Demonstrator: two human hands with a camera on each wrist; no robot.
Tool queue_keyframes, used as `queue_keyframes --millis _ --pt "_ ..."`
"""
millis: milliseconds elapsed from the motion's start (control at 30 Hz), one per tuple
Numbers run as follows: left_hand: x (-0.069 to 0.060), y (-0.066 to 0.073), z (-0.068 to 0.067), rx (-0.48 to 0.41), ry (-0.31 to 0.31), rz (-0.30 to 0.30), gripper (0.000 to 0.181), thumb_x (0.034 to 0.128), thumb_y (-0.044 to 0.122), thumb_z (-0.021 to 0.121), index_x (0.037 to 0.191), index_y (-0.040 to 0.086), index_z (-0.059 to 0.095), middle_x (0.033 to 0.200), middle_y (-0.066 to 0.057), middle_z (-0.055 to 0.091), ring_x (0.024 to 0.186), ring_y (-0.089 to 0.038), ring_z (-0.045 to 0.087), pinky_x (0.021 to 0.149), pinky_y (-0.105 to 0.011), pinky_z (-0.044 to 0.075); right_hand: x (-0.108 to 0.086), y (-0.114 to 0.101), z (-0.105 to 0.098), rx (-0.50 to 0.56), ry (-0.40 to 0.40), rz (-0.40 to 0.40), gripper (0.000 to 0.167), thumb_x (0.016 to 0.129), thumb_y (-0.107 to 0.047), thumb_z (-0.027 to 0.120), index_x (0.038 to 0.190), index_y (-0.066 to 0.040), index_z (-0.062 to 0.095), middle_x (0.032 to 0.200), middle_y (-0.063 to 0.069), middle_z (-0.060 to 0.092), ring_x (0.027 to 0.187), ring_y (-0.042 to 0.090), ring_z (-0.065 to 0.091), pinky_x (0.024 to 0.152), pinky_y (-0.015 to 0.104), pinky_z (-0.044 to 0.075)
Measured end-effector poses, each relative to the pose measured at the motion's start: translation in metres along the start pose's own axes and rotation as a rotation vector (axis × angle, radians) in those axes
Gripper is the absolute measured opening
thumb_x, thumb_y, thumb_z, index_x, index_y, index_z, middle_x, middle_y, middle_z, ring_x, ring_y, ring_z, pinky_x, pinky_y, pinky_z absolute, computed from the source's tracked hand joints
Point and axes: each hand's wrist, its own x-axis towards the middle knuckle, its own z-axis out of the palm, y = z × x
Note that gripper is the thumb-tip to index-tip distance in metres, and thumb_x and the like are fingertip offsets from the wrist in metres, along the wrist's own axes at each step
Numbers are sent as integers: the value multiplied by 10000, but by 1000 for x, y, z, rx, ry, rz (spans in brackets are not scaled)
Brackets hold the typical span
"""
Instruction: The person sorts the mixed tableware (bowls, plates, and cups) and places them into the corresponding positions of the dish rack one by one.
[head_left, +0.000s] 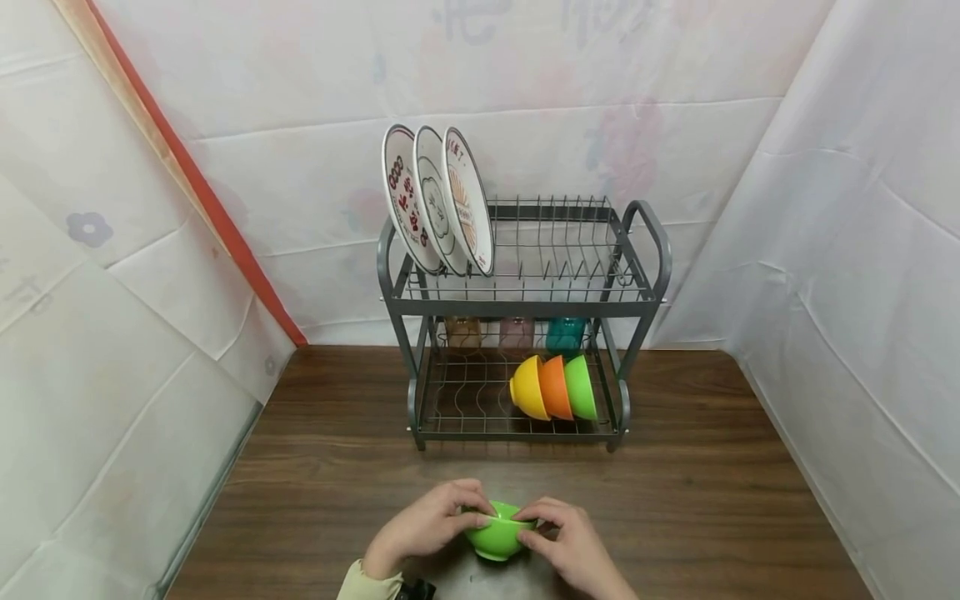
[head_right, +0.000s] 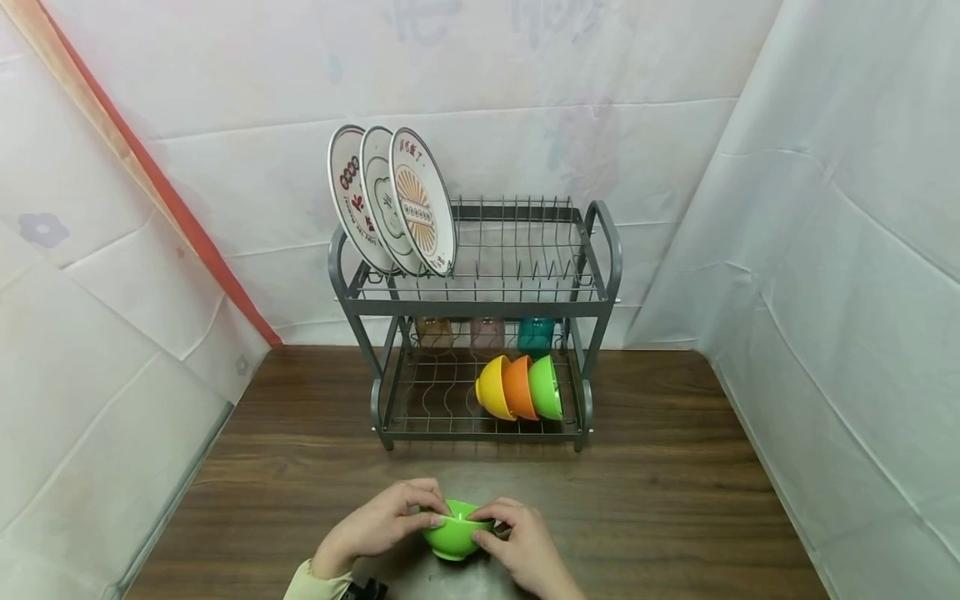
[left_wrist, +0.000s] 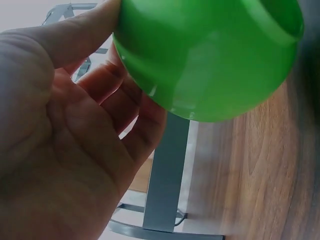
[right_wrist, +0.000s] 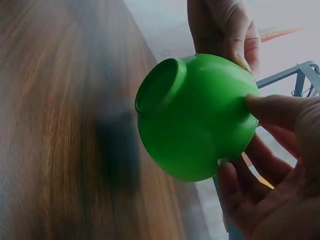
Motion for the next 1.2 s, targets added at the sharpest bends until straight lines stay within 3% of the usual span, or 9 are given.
queue_keyframes --millis 267,400,533,767,967,1200 --pt "3 -2 2 19 -12 41 149 970 198 633 1030 151 761 925 124 574 848 12 518 784 -218 477 0 1 -9 -250 -98 -158 146 902 -193 735 1041 -222 765 984 -170 667 918 37 599 773 289 533" --pt "3 -2 2 32 -13 54 145 969 168 637 1025 123 763 944 59 614 877 11 537 807 -222 482 0 -2 -13 -374 -143 -189 139 897 -162 737 1020 -225 751 977 -177 661 907 20 587 770 269 524" --pt "5 0 2 34 4 63 137 969 164 639 1005 113 760 957 10 638 900 0 560 828 -236 489 1 -6 -14 -422 -162 -171 99 911 -173 726 999 -219 737 954 -179 650 890 12 581 760 262 519" --pt "6 0 2 12 45 37 125 967 178 648 980 130 762 967 38 650 914 -18 578 844 -258 490 2 -12 -14 -431 -166 -124 86 925 -169 708 1001 -204 726 962 -166 649 898 18 586 774 281 521" --pt "5 -1 4 1 95 30 135 966 212 653 990 129 756 1016 66 659 974 -62 601 896 -303 489 1 -13 -13 -399 -153 -144 91 935 -143 693 1008 -191 721 973 -144 657 911 32 599 784 293 530" --pt "6 -3 3 27 260 16 133 982 167 635 1077 163 728 1172 19 679 1121 -177 611 977 -429 464 0 -9 -15 -279 -119 -162 137 920 -55 685 980 -176 707 937 -140 639 857 5 590 738 264 532"
